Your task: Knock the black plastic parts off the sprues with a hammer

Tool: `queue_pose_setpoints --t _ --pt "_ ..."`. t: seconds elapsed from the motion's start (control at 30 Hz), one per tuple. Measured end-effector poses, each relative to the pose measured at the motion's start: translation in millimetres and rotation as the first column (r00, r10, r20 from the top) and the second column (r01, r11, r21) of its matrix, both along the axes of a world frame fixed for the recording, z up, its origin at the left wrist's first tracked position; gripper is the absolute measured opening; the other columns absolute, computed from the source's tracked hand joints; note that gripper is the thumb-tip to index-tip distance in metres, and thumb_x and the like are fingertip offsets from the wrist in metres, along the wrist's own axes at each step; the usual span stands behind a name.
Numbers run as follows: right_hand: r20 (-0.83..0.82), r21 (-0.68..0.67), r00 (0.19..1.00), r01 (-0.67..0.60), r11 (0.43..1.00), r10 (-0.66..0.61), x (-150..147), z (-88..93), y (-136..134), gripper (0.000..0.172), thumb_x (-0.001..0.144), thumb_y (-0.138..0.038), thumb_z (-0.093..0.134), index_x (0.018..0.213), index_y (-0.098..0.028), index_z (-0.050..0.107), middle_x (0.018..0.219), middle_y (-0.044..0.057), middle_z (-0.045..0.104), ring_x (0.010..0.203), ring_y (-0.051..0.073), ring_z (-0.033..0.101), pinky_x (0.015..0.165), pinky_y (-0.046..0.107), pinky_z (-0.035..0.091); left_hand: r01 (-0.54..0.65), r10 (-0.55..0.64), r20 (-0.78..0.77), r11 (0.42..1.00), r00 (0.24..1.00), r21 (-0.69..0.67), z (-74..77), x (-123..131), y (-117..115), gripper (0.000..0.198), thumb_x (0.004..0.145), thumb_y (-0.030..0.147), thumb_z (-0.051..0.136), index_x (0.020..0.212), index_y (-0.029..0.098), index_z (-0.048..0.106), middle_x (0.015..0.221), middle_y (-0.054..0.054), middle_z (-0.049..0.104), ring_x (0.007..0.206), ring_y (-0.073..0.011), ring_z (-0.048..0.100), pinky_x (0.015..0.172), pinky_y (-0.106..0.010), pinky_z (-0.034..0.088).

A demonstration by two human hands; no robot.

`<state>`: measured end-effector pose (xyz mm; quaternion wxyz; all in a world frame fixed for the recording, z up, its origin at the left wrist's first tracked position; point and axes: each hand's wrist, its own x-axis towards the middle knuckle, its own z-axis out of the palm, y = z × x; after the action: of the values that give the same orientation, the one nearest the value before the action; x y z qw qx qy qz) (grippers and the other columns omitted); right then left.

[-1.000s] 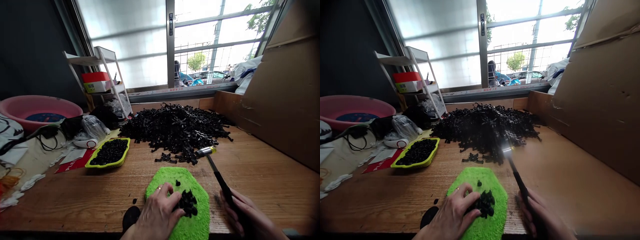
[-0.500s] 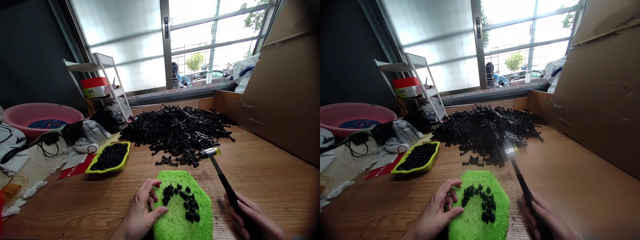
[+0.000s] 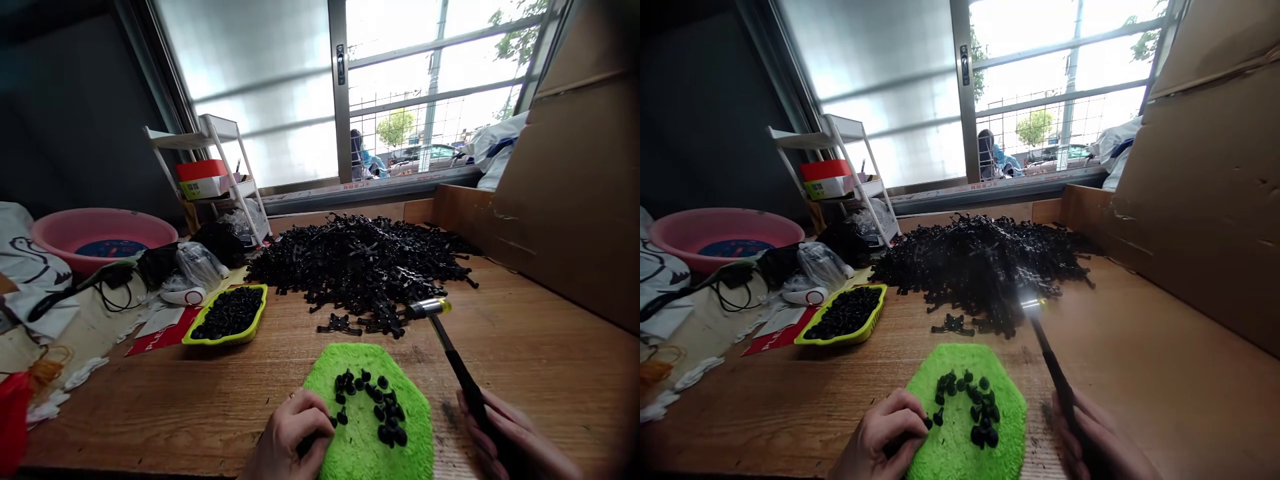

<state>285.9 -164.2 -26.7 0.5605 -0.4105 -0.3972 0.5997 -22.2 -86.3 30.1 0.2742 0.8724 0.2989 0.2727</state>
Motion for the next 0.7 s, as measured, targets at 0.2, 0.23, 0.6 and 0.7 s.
queue_pose_setpoints --t 0.2,0.23,0.6,0.7 --pt "-0.020 -0.020 1.000 0.005 1.000 -0.005 0 7.7 -2 0.037 0.089 -0.047 0.041 0.069 -0.018 0.051 0.060 -0.002 0.040 0.045 0.008 0.033 0.043 0.021 0.031 -0.153 0.155 0.045 0.987 0.987 -0.047 3.5 4 2 0.016 0.077 0.011 0.052 0.090 0.018 0.057 0.089 -0.005 0.056 0.069 -0.0124 0.053 0.062 -0.022 0.043" --pt "-0.010 -0.024 1.000 0.009 1.000 -0.009 -1 8.5 -1 0.038 0.089 -0.047 0.040 0.068 -0.018 0.051 0.058 -0.002 0.040 0.045 0.008 0.034 0.042 0.020 0.030 -0.134 0.135 0.038 0.990 0.990 -0.034 3.5 5 3 0.015 0.077 0.012 0.052 0.090 0.018 0.057 0.088 -0.005 0.056 0.070 -0.0129 0.053 0.062 -0.023 0.043" --pt "-0.091 -0.042 0.993 0.065 0.997 -0.068 -2 1.0 -1 0.028 0.087 -0.046 0.046 0.080 -0.020 0.054 0.058 -0.003 0.042 0.042 0.007 0.034 0.040 0.019 0.029 -0.015 0.017 -0.011 0.995 1.000 0.101 -5.3 -4 -1 0.015 0.073 0.005 0.048 0.074 0.018 0.056 0.078 -0.004 0.053 0.075 -0.0149 0.054 0.066 -0.024 0.044" --pt "-0.095 -0.065 0.992 0.081 0.995 -0.087 -4 2.7 -1 0.030 0.085 -0.047 0.048 0.076 -0.019 0.053 0.057 -0.003 0.041 0.042 0.006 0.033 0.039 0.018 0.029 -0.123 0.125 -0.011 0.988 0.992 0.095 -1.5 6 0 0.013 0.075 0.011 0.050 0.083 0.017 0.056 0.081 -0.006 0.051 0.078 -0.0174 0.053 0.068 -0.028 0.044"
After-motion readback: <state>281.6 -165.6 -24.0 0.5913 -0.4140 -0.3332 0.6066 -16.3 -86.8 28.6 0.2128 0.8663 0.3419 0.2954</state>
